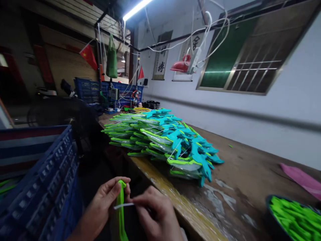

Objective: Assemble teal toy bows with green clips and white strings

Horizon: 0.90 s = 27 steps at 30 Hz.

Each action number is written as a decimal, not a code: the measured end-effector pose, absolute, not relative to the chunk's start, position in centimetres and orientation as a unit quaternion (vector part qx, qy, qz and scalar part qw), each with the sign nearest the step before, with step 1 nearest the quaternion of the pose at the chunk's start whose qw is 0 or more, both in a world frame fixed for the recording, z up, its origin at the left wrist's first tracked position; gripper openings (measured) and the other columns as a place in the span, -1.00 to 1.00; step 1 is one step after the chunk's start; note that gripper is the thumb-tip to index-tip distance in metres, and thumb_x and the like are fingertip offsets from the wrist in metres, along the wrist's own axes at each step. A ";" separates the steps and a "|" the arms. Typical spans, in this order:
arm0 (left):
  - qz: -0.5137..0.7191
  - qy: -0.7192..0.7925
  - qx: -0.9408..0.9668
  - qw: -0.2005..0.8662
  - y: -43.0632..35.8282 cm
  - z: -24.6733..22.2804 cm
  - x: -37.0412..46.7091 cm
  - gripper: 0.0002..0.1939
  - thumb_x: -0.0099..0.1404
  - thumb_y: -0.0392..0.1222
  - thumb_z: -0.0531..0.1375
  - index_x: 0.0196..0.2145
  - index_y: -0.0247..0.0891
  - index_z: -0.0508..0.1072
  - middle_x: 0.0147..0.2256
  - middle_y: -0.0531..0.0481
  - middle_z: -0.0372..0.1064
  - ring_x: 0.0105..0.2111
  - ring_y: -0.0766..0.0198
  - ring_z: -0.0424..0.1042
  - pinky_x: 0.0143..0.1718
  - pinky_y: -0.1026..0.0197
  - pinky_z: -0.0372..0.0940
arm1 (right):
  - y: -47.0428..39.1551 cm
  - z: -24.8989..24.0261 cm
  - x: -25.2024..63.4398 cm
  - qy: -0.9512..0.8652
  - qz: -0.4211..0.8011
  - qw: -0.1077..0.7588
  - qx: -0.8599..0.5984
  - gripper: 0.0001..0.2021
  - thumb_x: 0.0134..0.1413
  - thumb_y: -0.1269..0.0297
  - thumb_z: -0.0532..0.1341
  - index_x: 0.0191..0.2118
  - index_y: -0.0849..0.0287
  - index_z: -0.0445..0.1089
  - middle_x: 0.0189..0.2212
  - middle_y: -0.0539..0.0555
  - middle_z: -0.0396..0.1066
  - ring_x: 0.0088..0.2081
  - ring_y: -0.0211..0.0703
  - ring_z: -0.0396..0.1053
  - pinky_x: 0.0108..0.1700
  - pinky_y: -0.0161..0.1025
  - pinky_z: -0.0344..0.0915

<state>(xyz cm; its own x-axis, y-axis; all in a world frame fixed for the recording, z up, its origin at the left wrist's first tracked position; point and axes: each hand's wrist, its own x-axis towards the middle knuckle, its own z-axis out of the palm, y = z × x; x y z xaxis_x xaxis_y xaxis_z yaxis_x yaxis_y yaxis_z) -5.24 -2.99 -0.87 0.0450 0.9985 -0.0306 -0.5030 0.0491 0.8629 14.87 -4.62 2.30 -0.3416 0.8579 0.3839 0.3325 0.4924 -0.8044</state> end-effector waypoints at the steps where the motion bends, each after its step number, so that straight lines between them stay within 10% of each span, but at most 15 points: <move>1: 0.585 0.360 0.353 0.635 -3.4 -1.0 -5.1 -0.58 0.21 0.10 0.38 -0.11 -0.24 0.61 -0.37 -0.03 0.53 -0.43 0.24 0.51 -0.32 0.25 0.40 | -4.0 3.2 13.5 -0.743 0.334 0.435 -0.384 -0.79 0.22 0.27 0.21 -0.29 0.11 0.62 -0.46 0.05 0.45 -0.39 -0.20 0.41 -0.34 -0.35 0.30; 27: 0.638 0.057 0.316 0.700 -5.0 -1.5 -6.0 -0.64 0.19 0.14 0.36 -0.40 -0.21 0.45 -0.50 0.09 0.13 -0.55 0.36 0.11 -0.51 0.30 0.15 | -5.2 4.9 7.5 -0.743 0.327 0.470 -0.347 -0.78 0.17 0.39 0.16 -0.48 0.20 0.44 -0.57 -0.04 0.32 -0.54 -0.34 0.26 -0.48 -0.40 0.13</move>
<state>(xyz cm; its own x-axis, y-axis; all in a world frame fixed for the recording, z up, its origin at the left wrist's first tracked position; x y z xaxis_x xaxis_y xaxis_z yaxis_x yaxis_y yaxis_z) -5.99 -5.02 -1.48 0.1791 0.9290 0.3237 -0.8568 -0.0144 0.5155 7.48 -5.16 4.91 -0.3169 0.8226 0.4720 0.2083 0.5459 -0.8115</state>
